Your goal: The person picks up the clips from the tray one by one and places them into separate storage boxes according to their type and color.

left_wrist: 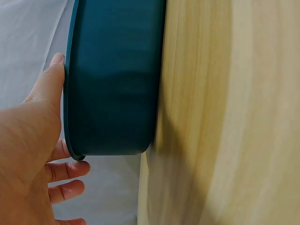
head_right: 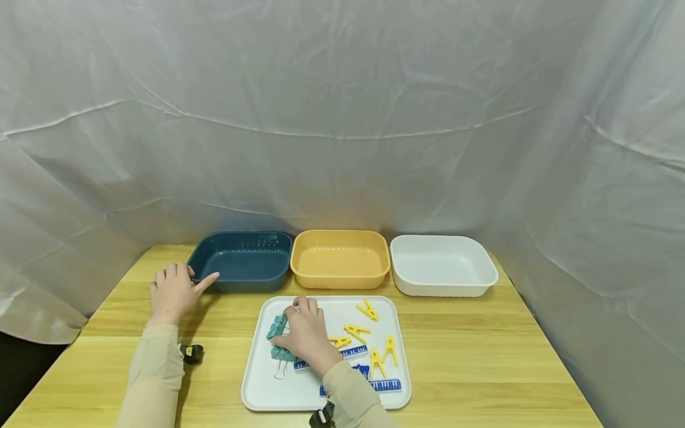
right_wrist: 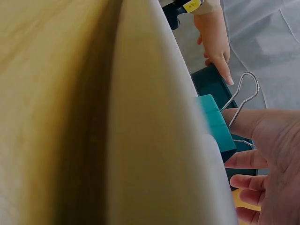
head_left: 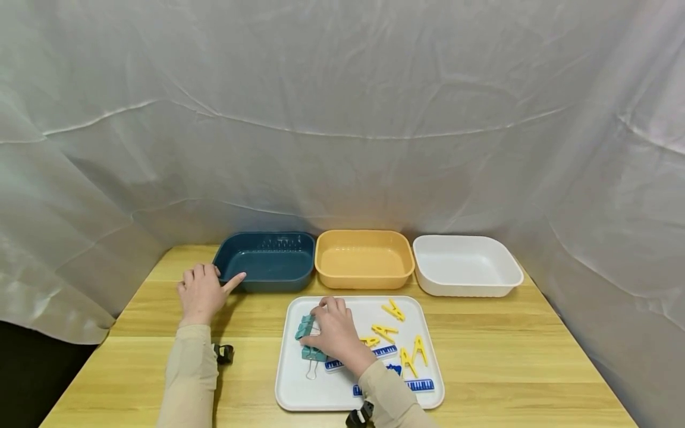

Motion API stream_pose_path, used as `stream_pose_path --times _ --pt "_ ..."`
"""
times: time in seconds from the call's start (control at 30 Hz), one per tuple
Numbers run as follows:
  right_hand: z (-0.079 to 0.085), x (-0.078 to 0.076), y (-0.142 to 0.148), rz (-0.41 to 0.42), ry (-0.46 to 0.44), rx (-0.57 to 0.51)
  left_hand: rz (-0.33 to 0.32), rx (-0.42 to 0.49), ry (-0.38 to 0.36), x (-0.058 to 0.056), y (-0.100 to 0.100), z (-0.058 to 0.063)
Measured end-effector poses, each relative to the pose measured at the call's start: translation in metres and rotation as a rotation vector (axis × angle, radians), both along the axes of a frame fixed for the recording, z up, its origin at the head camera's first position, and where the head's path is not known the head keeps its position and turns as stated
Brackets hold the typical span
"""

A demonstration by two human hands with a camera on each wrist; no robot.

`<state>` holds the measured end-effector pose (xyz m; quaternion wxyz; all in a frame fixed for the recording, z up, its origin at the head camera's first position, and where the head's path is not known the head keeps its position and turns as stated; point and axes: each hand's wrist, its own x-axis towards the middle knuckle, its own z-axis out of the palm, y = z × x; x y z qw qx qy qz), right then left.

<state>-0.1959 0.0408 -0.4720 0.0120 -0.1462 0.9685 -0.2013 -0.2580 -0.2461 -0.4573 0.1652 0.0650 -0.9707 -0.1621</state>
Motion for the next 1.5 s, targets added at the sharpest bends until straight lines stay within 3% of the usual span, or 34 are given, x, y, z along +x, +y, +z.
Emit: stream_pose_path --times 0.43,1.1,1.5 --pt "0.002 0.0 -0.001 0.008 0.024 -0.004 0.012 0.0 0.004 0.001 -0.004 -0.003" --pt "0.016 0.001 0.0 -0.024 0.153 -0.206 0.009 0.002 0.004 0.003 -0.004 0.0" --pt "0.019 0.001 0.001 -0.02 0.192 -0.199 0.014 -0.003 -0.019 0.0 0.001 -0.001"
